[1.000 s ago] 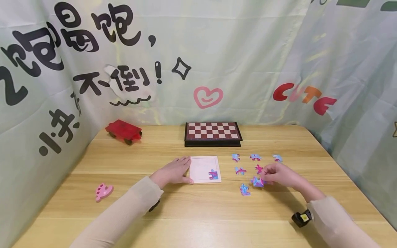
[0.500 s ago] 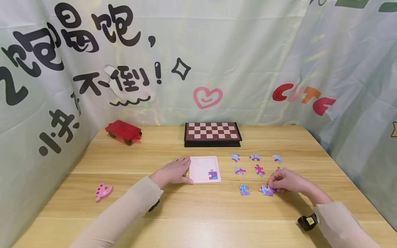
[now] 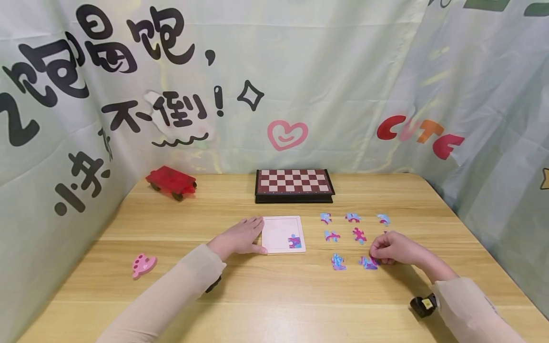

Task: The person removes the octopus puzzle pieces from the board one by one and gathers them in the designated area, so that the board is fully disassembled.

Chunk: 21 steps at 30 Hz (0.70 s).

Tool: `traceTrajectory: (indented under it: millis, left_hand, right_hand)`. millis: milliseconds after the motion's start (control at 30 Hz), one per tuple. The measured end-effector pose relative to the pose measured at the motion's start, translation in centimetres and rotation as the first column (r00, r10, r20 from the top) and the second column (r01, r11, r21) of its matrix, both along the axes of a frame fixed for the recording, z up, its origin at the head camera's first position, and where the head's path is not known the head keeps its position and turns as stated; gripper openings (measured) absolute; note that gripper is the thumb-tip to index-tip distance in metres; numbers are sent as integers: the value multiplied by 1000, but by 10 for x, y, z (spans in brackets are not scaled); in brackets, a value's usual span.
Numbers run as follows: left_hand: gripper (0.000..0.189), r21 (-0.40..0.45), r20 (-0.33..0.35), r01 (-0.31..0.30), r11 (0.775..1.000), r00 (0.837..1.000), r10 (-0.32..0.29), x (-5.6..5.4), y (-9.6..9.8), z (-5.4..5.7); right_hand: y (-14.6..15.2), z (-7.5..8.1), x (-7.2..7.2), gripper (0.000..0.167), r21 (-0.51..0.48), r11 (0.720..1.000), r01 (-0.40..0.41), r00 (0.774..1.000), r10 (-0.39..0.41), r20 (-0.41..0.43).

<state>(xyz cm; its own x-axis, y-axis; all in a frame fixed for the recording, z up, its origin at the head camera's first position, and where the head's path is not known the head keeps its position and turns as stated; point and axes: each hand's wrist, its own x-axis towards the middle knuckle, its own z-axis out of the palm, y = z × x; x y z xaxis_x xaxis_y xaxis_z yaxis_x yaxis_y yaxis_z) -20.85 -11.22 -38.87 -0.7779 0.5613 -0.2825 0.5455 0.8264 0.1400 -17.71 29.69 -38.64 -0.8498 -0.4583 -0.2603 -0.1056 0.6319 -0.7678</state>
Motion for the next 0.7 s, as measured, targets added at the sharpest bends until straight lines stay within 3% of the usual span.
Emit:
traceTrajectory:
  millis: [300,700]
  left_hand:
    - [86,2,6,-4,1000,1000,4,1,-1,1]
    - [86,-1,-3,7,1000,1000,-7,1,0,2]
  right_hand:
    - [-20,16,-13,15,-19,999,-33,996,32,-87]
    - [-85,22,-34,16,15,995,-101,983,102,-154]
